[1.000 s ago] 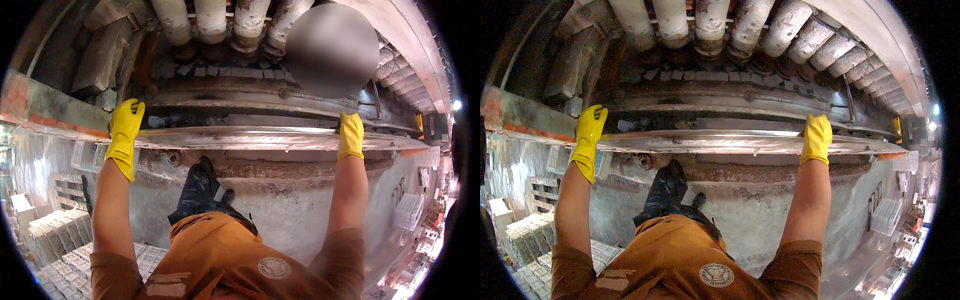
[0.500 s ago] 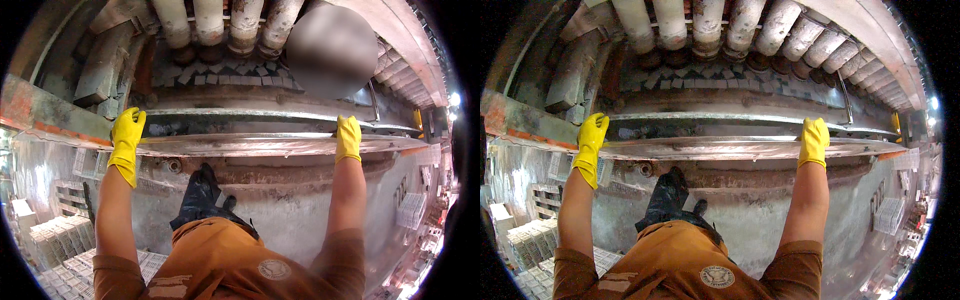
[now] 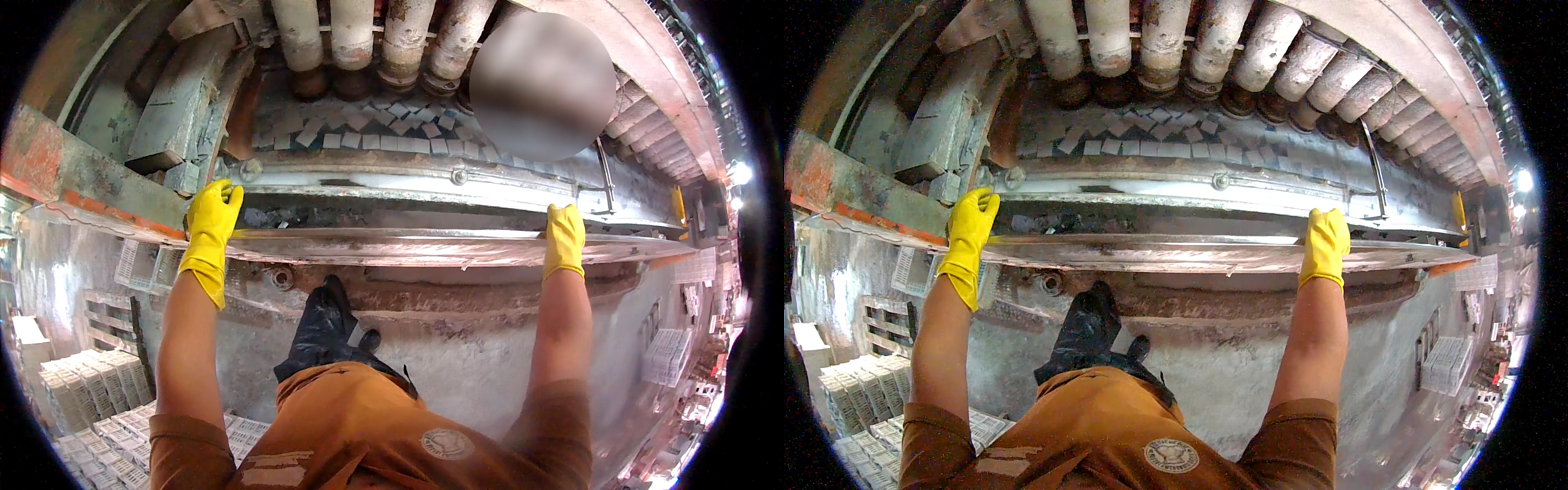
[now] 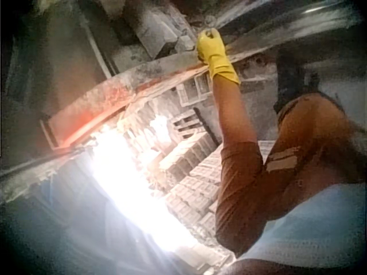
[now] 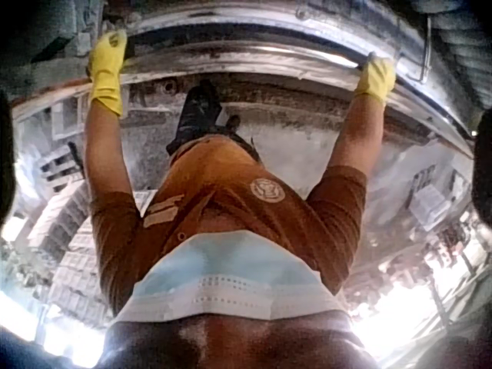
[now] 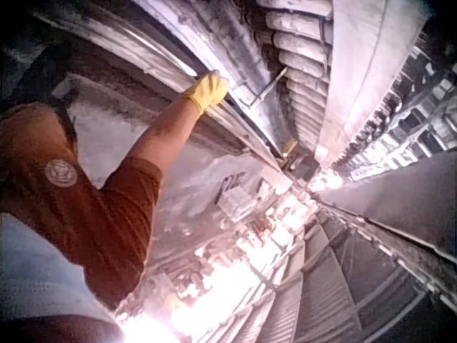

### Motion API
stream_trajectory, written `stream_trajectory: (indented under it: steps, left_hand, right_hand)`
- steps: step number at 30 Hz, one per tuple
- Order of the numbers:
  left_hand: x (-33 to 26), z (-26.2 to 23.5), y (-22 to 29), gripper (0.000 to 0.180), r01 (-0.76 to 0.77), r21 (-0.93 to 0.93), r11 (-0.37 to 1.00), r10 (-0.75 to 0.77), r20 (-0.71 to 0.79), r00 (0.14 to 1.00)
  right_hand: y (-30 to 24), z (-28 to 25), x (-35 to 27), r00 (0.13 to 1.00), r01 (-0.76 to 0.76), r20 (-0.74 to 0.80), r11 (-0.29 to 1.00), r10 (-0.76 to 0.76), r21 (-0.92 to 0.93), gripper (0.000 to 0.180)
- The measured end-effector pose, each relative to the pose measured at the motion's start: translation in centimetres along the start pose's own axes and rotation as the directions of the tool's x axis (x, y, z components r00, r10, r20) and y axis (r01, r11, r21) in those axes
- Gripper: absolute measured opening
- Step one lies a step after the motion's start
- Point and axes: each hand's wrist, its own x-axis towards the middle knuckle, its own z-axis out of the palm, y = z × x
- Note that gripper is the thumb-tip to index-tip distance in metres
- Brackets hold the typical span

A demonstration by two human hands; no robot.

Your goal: The person repeatedly places small white rectangular tiles onto a moving conveyor belt of a large industrial machine. The tiles are fed into the machine's rollers, and the person maintains a steady rhythm, ensuring the tiles are properly positioned as they enter the processing area.

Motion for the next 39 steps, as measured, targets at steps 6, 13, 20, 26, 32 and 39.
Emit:
stream_trajectory:
  steps: [6, 13, 20, 26, 32, 39]
  left_hand:
    - [-0.4, -0.4, -0.2, 0.039, -0.002, 0.01, 1.0, 0.002, -0.012, 1.0]
    - [-0.6, -0.8, 0.2, 0.039, 0.027, 0.037, 0.999, -0.026, -0.021, 0.999]
    - [-0.1, 0.2, -1.1, 0.039, 0.027, -0.005, 1.0, -0.027, -0.014, 1.0]
    - [-0.3, 0.0, -1.2, 0.039, 0.005, -0.003, 1.0, -0.005, -0.038, 0.999]
    - [-0.3, -0.1, -0.8, 0.038, 0.006, -0.005, 1.0, -0.006, -0.013, 1.0]
    - [-0.2, 0.0, -1.1, 0.041, -0.001, 0.015, 1.0, 0.001, -0.011, 1.0]
  right_hand:
    - [-2.7, -1.3, -1.0, 0.995, -0.083, -0.056, 0.996, 0.081, -0.02, 0.05]
    - [-3.7, -2.3, -2.0, 0.996, -0.01, -0.087, 0.998, 0.005, -0.062, 0.05]
    - [-3.1, -2.1, -1.7, 0.992, -0.06, -0.111, 0.998, 0.062, 0.02, 0.051]
    - [-4.0, -2.9, -2.5, 0.994, -0.055, -0.096, 0.997, 0.06, 0.052, 0.051]
    - [-3.4, -2.6, -1.8, 0.995, -0.069, -0.075, 0.998, 0.069, -0.004, 0.052]
    - [-3.8, -2.7, -1.2, 0.992, -0.126, -0.009, 0.99, 0.126, -0.063, 0.056]
